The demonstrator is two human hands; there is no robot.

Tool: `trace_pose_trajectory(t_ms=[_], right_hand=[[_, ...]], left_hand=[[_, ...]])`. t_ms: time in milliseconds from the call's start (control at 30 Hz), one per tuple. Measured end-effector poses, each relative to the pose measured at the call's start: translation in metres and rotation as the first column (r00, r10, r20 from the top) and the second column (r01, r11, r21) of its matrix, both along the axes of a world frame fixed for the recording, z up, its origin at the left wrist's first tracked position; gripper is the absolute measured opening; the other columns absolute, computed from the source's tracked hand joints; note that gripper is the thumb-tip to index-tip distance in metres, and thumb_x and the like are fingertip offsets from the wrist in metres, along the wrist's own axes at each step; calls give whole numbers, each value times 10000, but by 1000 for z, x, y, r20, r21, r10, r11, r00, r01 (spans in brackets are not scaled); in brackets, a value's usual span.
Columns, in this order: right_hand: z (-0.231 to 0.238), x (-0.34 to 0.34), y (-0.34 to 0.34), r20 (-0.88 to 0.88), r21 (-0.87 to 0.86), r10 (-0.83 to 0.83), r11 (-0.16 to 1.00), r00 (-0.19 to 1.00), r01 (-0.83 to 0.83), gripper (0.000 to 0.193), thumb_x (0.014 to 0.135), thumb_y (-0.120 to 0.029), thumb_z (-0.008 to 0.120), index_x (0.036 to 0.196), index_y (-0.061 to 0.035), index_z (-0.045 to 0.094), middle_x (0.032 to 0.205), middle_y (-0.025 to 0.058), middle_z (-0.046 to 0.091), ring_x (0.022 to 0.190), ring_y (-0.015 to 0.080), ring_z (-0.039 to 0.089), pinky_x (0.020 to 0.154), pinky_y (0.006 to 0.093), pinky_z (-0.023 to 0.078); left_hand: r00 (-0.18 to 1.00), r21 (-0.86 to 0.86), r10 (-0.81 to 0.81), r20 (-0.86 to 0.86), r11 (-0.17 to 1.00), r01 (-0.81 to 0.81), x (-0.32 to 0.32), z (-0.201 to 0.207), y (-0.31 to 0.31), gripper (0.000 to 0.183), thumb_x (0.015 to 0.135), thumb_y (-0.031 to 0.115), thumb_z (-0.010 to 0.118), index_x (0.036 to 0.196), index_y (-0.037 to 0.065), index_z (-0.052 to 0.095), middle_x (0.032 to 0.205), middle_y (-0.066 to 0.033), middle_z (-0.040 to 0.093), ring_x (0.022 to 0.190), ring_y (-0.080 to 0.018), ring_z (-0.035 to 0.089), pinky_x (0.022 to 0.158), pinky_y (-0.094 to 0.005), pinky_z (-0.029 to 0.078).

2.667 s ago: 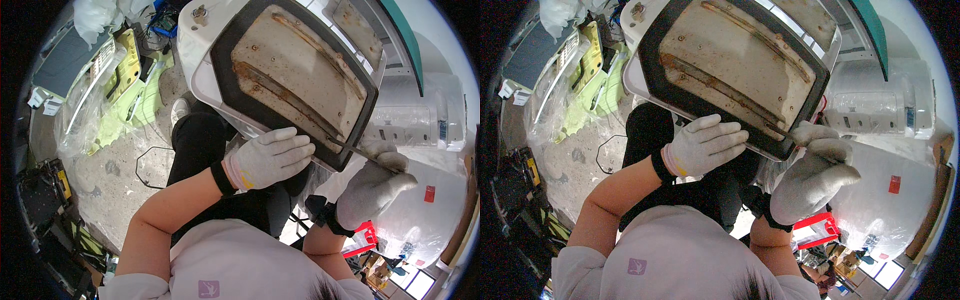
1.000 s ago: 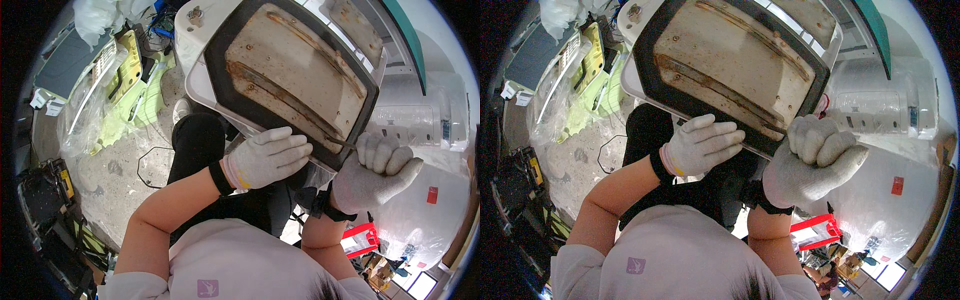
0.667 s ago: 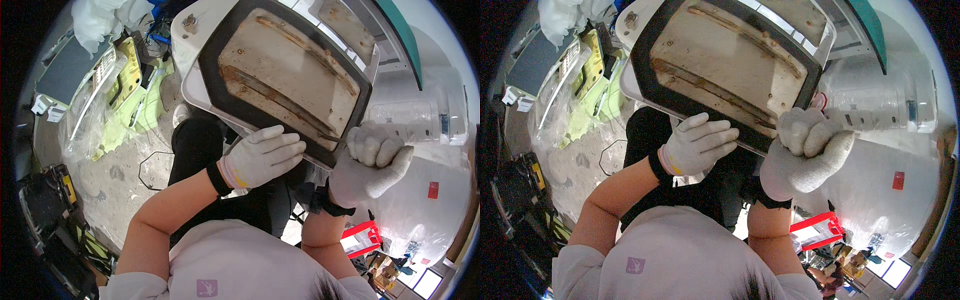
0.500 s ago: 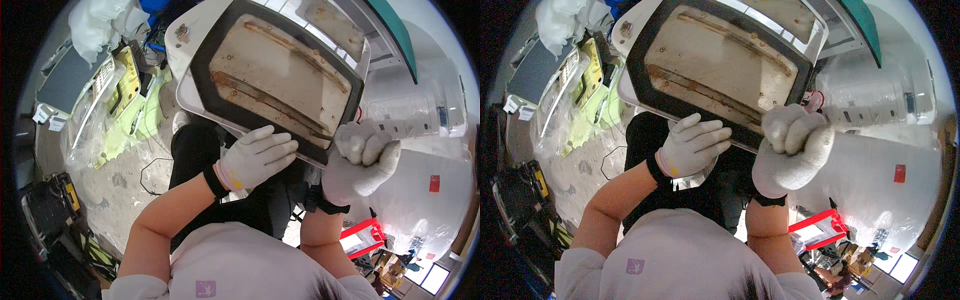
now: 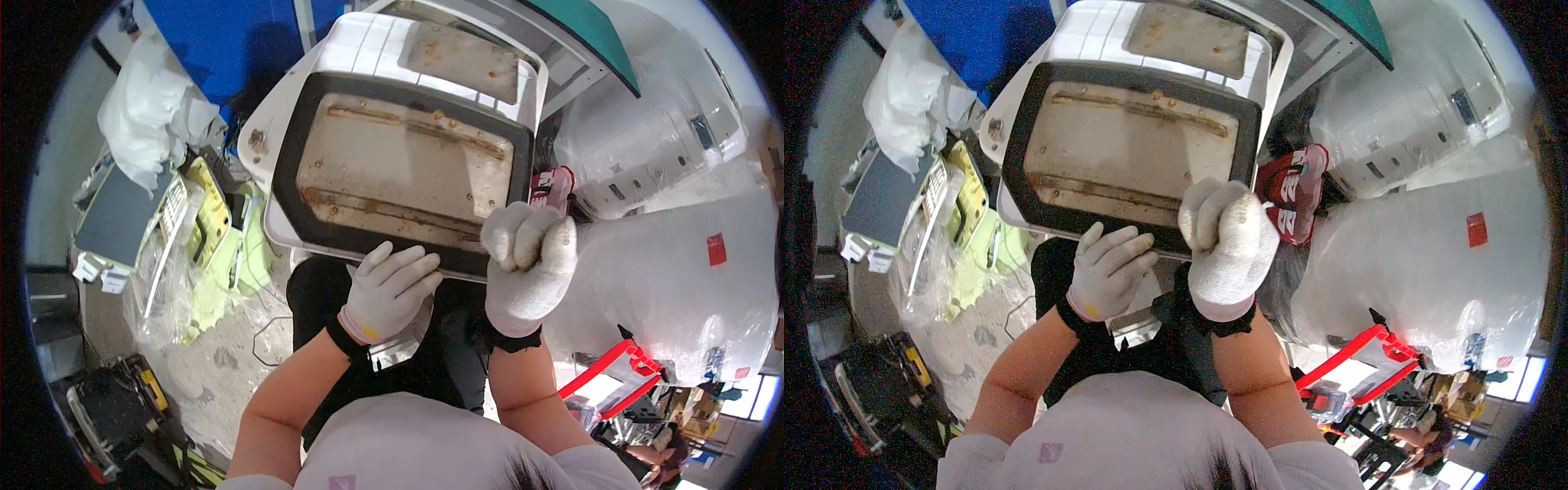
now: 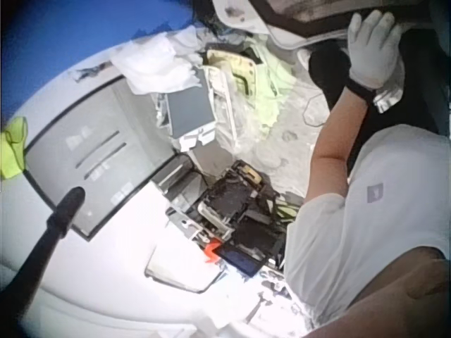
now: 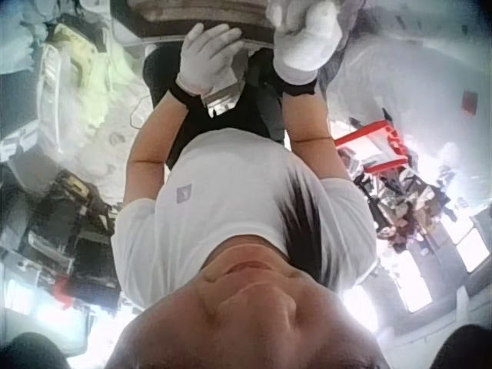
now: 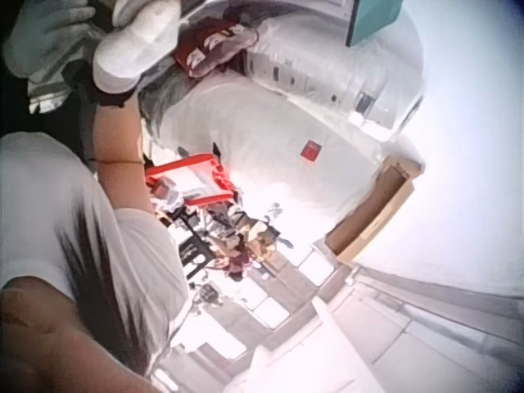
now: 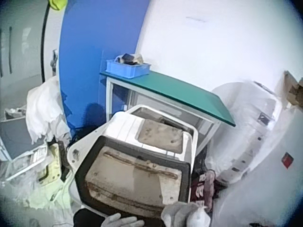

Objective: The person is removing a metal tray and unscrewing components from a white plastic machine housing using a screwdriver.

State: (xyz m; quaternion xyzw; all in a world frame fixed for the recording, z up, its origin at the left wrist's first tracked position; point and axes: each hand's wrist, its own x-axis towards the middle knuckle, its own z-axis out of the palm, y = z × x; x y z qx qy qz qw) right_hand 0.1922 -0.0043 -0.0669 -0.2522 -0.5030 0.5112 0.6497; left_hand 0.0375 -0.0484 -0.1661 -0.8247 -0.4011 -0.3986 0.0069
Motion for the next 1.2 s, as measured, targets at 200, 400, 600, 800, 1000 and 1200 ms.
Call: trace_pose_trajectory(t_ms=[200, 400, 600, 800, 1000, 1200], right_hand=[[4, -1, -8, 108, 55, -39, 998, 993, 33, 507, 994, -418, 393, 663, -38, 447, 617, 62, 450, 524, 123, 378, 482, 256, 276], [0, 1, -12, 87, 73, -31, 997, 996, 24, 504, 997, -405, 387, 664, -32, 450, 633, 64, 459, 548, 135, 400, 497, 265, 296], [0, -6, -14, 86, 134, -67, 989, 994, 56, 577, 971, -478, 414, 572, -60, 405, 559, 51, 413, 485, 143, 370, 441, 265, 245], [-4, -6, -22, 176, 71, -38, 997, 984, 26, 590, 951, -510, 443, 583, -48, 439, 563, 64, 437, 475, 143, 367, 434, 269, 248], [-1, -6, -21, 212, 90, -77, 994, 974, 59, 607, 941, -536, 439, 581, -47, 437, 555, 61, 430, 471, 139, 357, 431, 267, 240], [-15, 5, -22, 99, 34, 94, 995, 991, -98, 323, 924, -268, 553, 699, -38, 521, 692, 68, 513, 604, 181, 477, 521, 275, 357]], left_hand=[[1000, 24, 11, -20, 1000, -11, 1, 2, 1, 269, 696, 162, 637, 964, 163, 656, 1122, -2, 629, 1061, -190, 578, 1070, -410, 277], [1000, 6, 12, -26, 1000, -12, -1, 1, -1, 315, 666, 134, 633, 978, 162, 662, 1130, -15, 628, 1062, -203, 575, 1061, -419, 286], [1000, 6, 13, -18, 1000, -13, -1, 3, -1, 307, 689, 108, 628, 990, 157, 661, 1121, -19, 628, 1056, -207, 575, 1060, -415, 282], [1000, 9, 2, 0, 1000, -2, -2, 3, -1, 317, 692, 100, 624, 1003, 154, 658, 1133, -18, 622, 1067, -208, 571, 1072, -415, 273], [1000, -10, -3, -3, 1000, 3, -3, 3, -1, 331, 693, 100, 620, 1017, 158, 656, 1151, -15, 613, 1086, -204, 564, 1085, -419, 265], [1000, 5, 0, -3, 1000, 0, -2, 0, -1, 338, 692, 108, 622, 1022, 169, 656, 1154, -9, 611, 1093, -198, 561, 1086, -417, 265]])
